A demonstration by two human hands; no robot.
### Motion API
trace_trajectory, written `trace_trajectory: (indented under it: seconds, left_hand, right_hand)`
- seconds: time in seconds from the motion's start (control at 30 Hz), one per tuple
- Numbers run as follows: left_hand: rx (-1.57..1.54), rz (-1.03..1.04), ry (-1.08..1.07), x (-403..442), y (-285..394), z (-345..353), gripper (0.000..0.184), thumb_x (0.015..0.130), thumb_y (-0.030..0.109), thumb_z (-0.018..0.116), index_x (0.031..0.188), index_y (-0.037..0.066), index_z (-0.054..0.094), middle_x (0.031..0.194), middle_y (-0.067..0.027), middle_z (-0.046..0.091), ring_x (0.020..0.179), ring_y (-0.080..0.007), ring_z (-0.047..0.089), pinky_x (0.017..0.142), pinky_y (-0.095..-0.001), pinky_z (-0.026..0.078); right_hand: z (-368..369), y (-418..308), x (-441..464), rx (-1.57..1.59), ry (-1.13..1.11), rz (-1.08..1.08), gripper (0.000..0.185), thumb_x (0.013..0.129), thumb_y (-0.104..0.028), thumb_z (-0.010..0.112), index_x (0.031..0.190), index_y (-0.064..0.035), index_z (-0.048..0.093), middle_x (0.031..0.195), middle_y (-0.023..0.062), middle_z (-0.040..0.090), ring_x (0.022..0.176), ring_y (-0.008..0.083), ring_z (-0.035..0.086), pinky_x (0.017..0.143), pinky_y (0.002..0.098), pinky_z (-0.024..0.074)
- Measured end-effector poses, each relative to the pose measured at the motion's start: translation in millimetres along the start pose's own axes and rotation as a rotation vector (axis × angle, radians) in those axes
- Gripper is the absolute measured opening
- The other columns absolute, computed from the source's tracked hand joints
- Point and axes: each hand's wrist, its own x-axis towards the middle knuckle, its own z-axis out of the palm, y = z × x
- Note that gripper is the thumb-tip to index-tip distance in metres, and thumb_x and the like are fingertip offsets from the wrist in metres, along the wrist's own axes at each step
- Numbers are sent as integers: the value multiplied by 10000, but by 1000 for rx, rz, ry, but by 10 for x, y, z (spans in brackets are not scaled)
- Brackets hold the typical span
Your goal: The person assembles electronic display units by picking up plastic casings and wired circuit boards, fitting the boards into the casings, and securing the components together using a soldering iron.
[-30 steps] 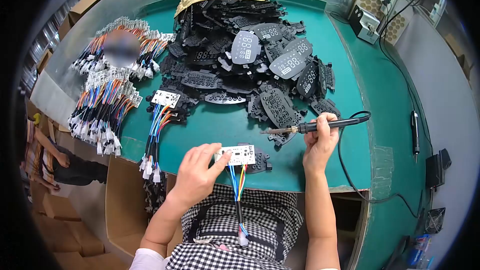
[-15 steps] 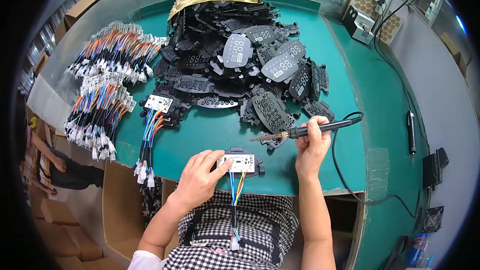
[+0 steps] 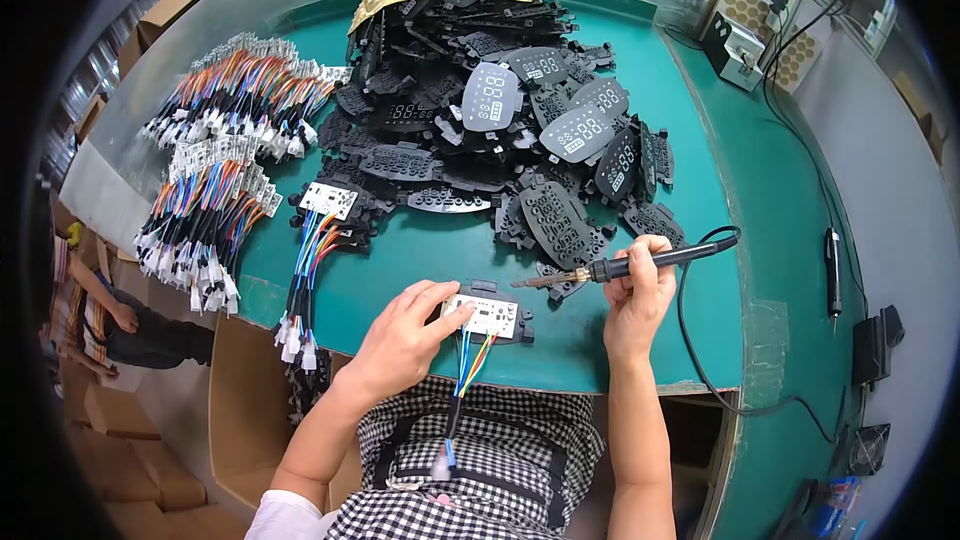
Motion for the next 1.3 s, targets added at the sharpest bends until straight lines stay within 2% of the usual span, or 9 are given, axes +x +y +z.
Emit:
trace_trajectory:
  seconds: [0.3, 0.47, 0.6, 0.77, 0.83, 0.87, 1.0, 1.13, 1.3]
  left_hand:
    - [112, -93, 50, 47, 330, 84, 373, 728, 160, 594, 1036, -43, 547, 1060, -133, 502, 1011, -283, 457, 889, -411, 343]
    - [179, -145, 41, 34, 435, 243, 679, 725, 542, 550, 1054, -52, 525, 1058, -204, 490, 987, -342, 463, 902, -494, 342]
    - [211, -115, 18, -66, 518, 253, 766, 685, 622, 540, 1136, 4, 503, 1168, -234, 454, 1073, -394, 415, 943, -550, 296]
    - [203, -145, -50, -128, 573, 267, 788, 630, 615, 605, 1177, 59, 500, 1251, -159, 418, 1135, -372, 368, 973, -568, 267]
    - [352, -117, -77, -167, 535, 338, 786, 587, 524, 695, 1186, 63, 480, 1253, -121, 428, 1106, -362, 391, 945, -597, 262]
    - [356, -121, 104, -162, 489, 434, 699, 564, 363, 748, 1168, 102, 510, 1237, -83, 458, 1100, -335, 408, 945, -599, 261]
    - [272, -118, 236, -186, 395, 550, 580, 547, 193, 715, 1105, 133, 567, 1173, -60, 519, 1076, -303, 441, 959, -575, 265]
    - [264, -139, 264, -189, 383, 554, 452, 690, 338, 669, 1085, 134, 586, 1083, -114, 524, 1023, -286, 500, 953, -557, 284]
    - [263, -148, 267, -177, 362, 551, 408, 697, 315, 666, 1062, 144, 598, 1074, -103, 530, 1016, -279, 505, 927, -552, 319]
  right_hand:
    - [25, -29, -13, -47, -17, -7, 133, 881, -160, 486, 798, -76, 423, 600, -31, 340, 470, 24, 272, 381, 173, 218]
    - [10, 9, -1, -42, -30, -17, 131, 872, -169, 515, 809, -95, 428, 588, -23, 399, 442, 18, 281, 384, 167, 213]
    - [36, -13, -9, -70, -4, -15, 124, 869, -165, 515, 814, -95, 428, 593, -18, 402, 444, 19, 277, 386, 166, 213]
    - [12, -5, -10, -86, -19, -60, 111, 868, -144, 506, 818, -83, 427, 635, 0, 424, 454, 19, 285, 389, 162, 223]
    - [10, -22, -14, -105, -29, -65, 103, 861, -134, 508, 826, -77, 430, 647, 5, 433, 460, 19, 298, 392, 161, 228]
    - [20, -46, -25, -164, -45, -62, 100, 855, -130, 512, 832, -73, 432, 654, 9, 438, 462, 21, 307, 397, 162, 234]
    - [12, -96, -75, -302, -140, -35, 96, 828, -107, 518, 837, -60, 435, 676, 10, 445, 491, 32, 342, 428, 169, 265]
    - [-31, -24, -94, -318, -220, -48, 150, 806, -142, 533, 804, -54, 411, 636, -9, 384, 505, 44, 308, 439, 179, 235]
    - [-57, 41, -99, -365, -244, -77, 204, 788, -186, 547, 790, -49, 395, 626, -2, 367, 503, 65, 299, 445, 197, 238]
